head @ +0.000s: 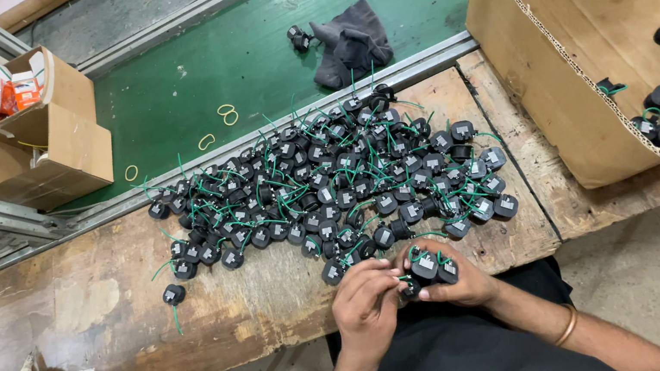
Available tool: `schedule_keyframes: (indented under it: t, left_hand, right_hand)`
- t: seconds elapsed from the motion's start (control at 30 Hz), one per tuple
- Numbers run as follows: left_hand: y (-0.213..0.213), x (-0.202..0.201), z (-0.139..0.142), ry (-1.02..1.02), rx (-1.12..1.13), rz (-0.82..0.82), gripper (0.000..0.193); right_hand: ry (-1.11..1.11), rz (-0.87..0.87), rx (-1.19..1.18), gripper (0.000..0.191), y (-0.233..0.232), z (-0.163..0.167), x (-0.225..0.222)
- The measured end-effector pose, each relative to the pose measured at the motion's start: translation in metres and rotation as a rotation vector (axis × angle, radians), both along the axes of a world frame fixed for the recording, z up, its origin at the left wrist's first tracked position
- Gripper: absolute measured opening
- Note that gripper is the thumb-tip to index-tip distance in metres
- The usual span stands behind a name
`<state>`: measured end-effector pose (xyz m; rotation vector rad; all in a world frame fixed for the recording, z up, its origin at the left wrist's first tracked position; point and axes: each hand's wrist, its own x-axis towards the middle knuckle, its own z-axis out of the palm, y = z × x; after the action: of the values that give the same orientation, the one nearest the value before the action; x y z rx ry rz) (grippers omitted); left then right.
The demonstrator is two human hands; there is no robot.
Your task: The person picks black power plug bodies with green wires from a pile on the workbench, folds and presses the wire into each plug body by hand, and places the finished plug into a cardboard box beside the bench, repeating this one plug at a time.
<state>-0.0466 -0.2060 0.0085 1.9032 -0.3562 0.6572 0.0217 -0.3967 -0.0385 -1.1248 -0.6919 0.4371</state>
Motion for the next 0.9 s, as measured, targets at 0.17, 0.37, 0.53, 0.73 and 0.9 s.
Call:
schedule_keyframes:
  t: [0.17,0.37,0.53,0.73,0.9]
  left_hand:
    - [0.027,-0.007,0.001,-0.061,0.057,0.088,0.023]
    - [0.068,-0.013,-0.035,0.113,-0.173,0.392,0.016]
    - [0.064,-0.013,-0.047,0.038,0.102,0.384,0.023]
    - [0.058,-0.013,-0.033,-0.026,0.316,0.329,0.041]
    - [0.056,-0.009,-0.026,-0.026,0.366,0.38,0.04]
  right_hand:
    - [0.252,0.013,0.142,0.046,-0.003,-0.005,-0.007]
    - [-0.076,-0.234,-0.233,0.046,-0.058,0.022,-0.008]
    - [-0.567,-0.471,-0.222,0.043,-0.152,0.093,0.007]
    - [-0.739,-1.038,-0.709,0.04,-0.225,0.143,0.052]
    - [-0.573,-1.066,-0.806,0.038,-0.24,0.122,0.09]
